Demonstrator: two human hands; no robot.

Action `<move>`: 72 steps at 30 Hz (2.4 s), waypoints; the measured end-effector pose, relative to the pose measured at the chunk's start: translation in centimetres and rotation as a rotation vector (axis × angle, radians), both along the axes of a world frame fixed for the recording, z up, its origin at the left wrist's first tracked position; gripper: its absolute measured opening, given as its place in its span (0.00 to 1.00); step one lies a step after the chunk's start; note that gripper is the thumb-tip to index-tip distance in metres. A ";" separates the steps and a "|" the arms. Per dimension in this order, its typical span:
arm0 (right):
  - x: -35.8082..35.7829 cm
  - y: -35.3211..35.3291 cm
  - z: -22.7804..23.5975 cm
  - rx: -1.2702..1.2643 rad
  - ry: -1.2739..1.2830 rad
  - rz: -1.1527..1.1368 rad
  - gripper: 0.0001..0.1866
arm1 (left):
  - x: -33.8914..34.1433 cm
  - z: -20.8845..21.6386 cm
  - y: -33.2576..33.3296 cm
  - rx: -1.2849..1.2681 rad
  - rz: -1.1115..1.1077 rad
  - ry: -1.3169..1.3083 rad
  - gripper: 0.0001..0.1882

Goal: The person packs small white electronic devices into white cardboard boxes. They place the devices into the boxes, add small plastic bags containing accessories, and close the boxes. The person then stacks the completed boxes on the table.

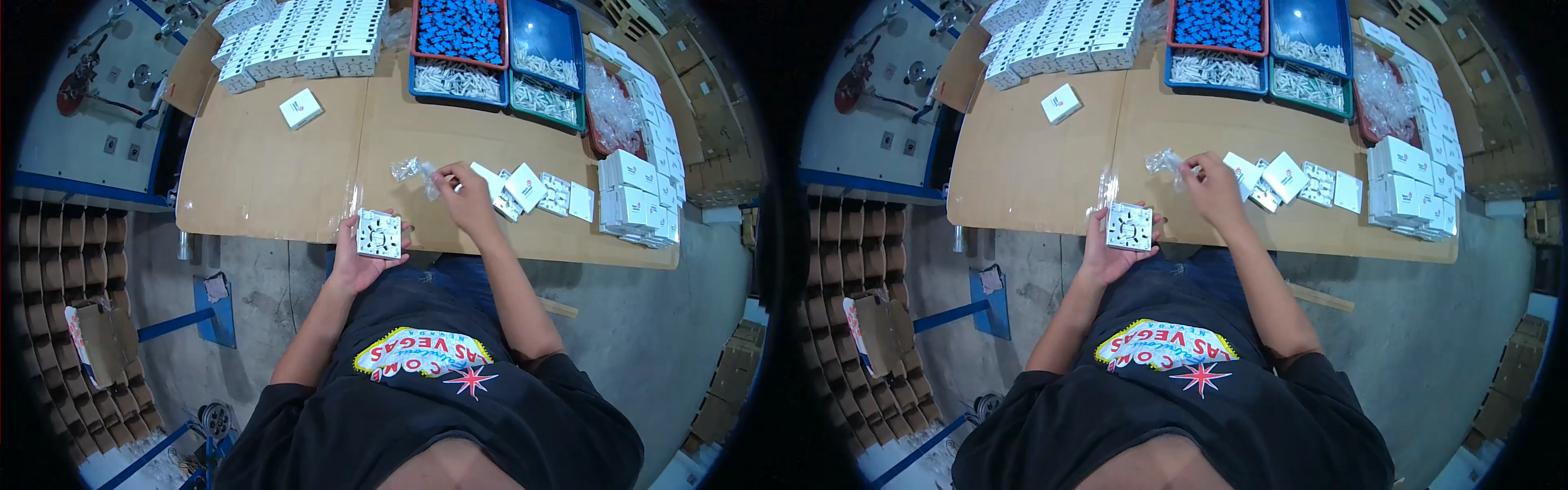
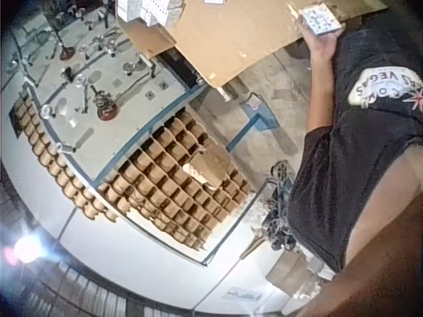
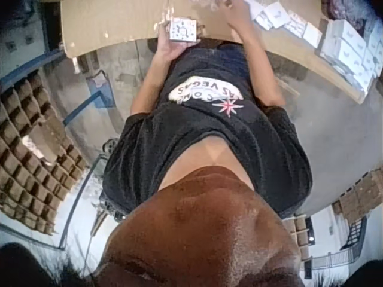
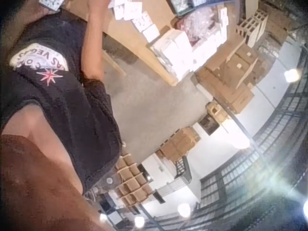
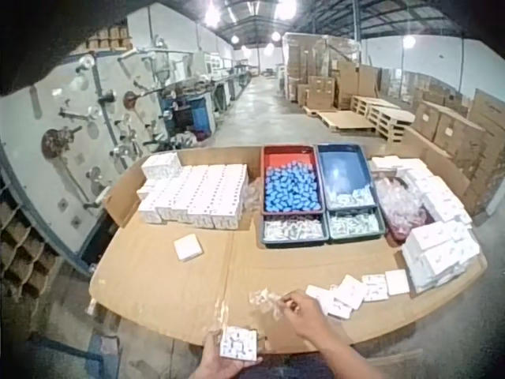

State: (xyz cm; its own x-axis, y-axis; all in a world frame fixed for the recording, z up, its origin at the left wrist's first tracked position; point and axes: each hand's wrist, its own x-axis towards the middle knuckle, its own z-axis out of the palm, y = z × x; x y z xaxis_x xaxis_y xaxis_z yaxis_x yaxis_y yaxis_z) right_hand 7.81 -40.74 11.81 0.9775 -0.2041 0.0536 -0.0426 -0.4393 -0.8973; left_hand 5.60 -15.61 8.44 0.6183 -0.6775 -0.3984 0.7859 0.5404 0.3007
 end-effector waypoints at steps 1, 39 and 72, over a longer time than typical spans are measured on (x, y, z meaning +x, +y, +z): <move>0.4 -0.7 0.8 -0.154 0.097 0.048 0.18 | 0.0 0.2 0.3 -0.020 0.000 0.018 0.33; -5.9 -3.7 -1.0 -0.422 -0.156 -0.130 0.22 | 29.1 -4.0 10.1 1.856 0.203 -1.367 0.50; -5.5 5.4 2.6 -0.118 -0.266 0.458 0.34 | -0.5 6.1 -3.3 0.188 -0.051 0.000 0.30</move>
